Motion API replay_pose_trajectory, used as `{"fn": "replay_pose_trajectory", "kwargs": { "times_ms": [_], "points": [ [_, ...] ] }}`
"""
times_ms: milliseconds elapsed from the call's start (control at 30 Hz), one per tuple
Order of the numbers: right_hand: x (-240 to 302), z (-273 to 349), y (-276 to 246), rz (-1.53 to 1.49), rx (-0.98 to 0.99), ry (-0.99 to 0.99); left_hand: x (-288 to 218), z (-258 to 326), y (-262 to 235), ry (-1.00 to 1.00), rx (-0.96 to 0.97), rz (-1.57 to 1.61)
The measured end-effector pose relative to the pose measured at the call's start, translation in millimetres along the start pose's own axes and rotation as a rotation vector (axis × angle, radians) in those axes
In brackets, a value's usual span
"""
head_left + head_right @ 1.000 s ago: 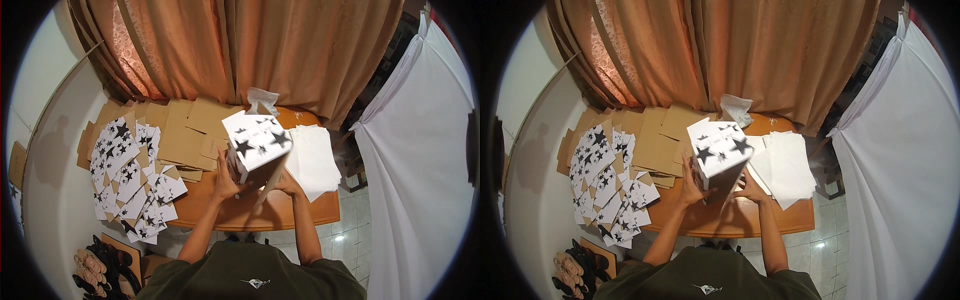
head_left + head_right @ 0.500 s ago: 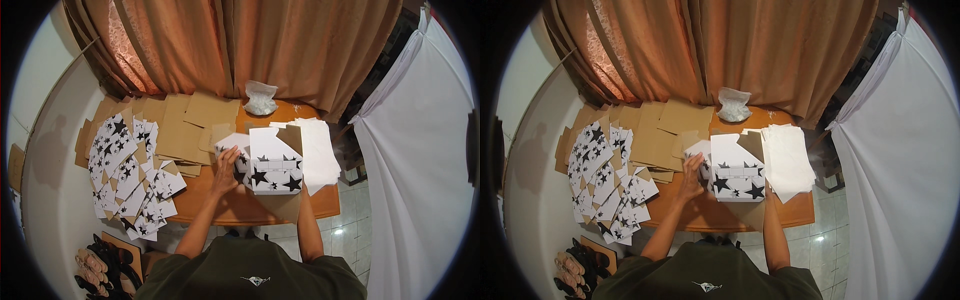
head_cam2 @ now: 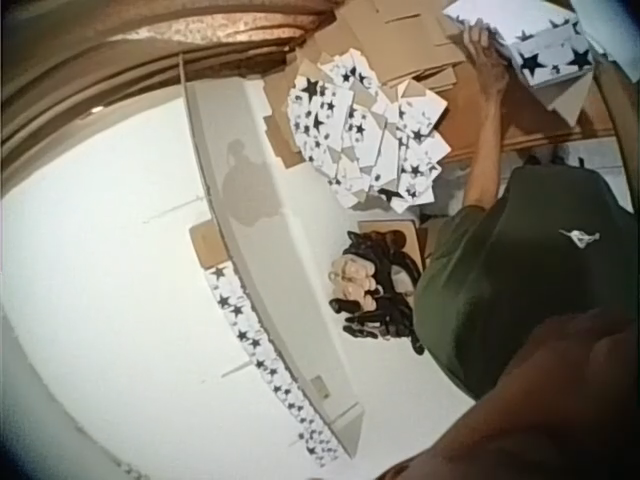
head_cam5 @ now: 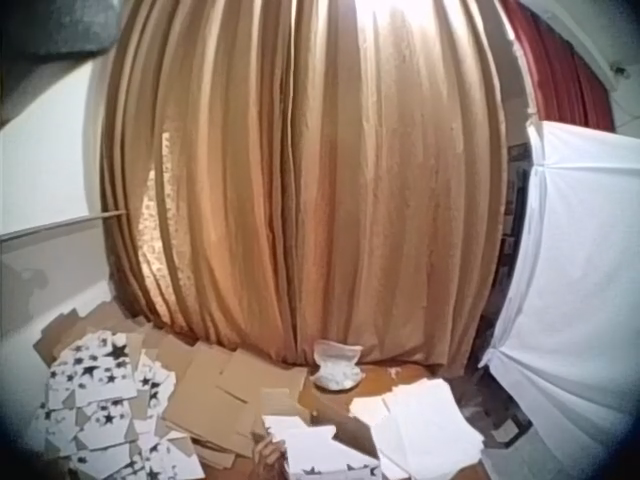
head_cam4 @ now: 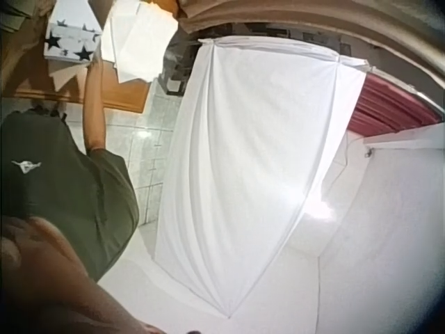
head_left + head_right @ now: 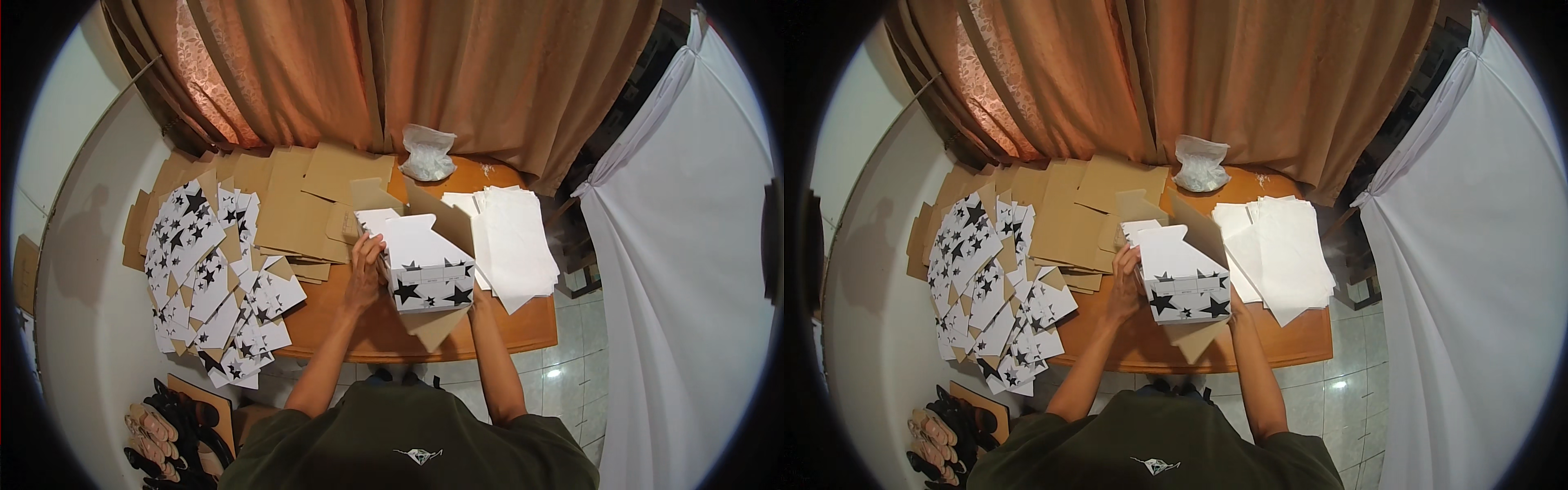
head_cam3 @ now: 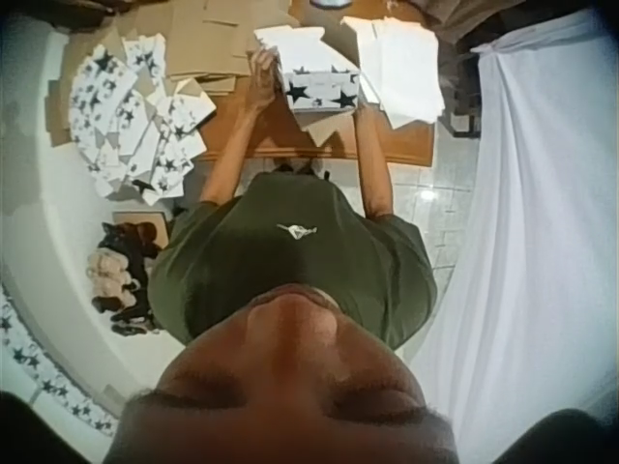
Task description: Assembling and stacking cardboard shoe boxes with star patterns.
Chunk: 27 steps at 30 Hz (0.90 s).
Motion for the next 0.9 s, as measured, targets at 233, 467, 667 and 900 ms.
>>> {"fn": "replay_pose_trajectory", "kwargs": {
  "times_ms": [233, 467, 667, 900],
  "points": [
    [-24, -4, 2, -0.166, -0.027, 0.034, 1, 15, -7, -0.051, 0.081, 0.076],
    [-57, 11, 2, -0.327, -0.048, 0.067, -1, 54, 1, -0.193, 0.331, 0.136],
    [-79, 22, -8, -0.268, 0.031, 0.03, 7, 94, 12, -0.291, 0.37, 0.141],
    [-64, 23, -16, -0.215, -0.135, 0.243, 13, 103, 10, -0.472, 0.646, 0.184]
  ]
}}
Point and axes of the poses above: each hand's wrist, its own z-axis away from the middle knuckle, its own y-axis out of the palm, x = y × z, the point moved 1 cm from there along -z, towards the middle knuckle, and after that the axes turned 1 degree about y, right-handed, at the moved point
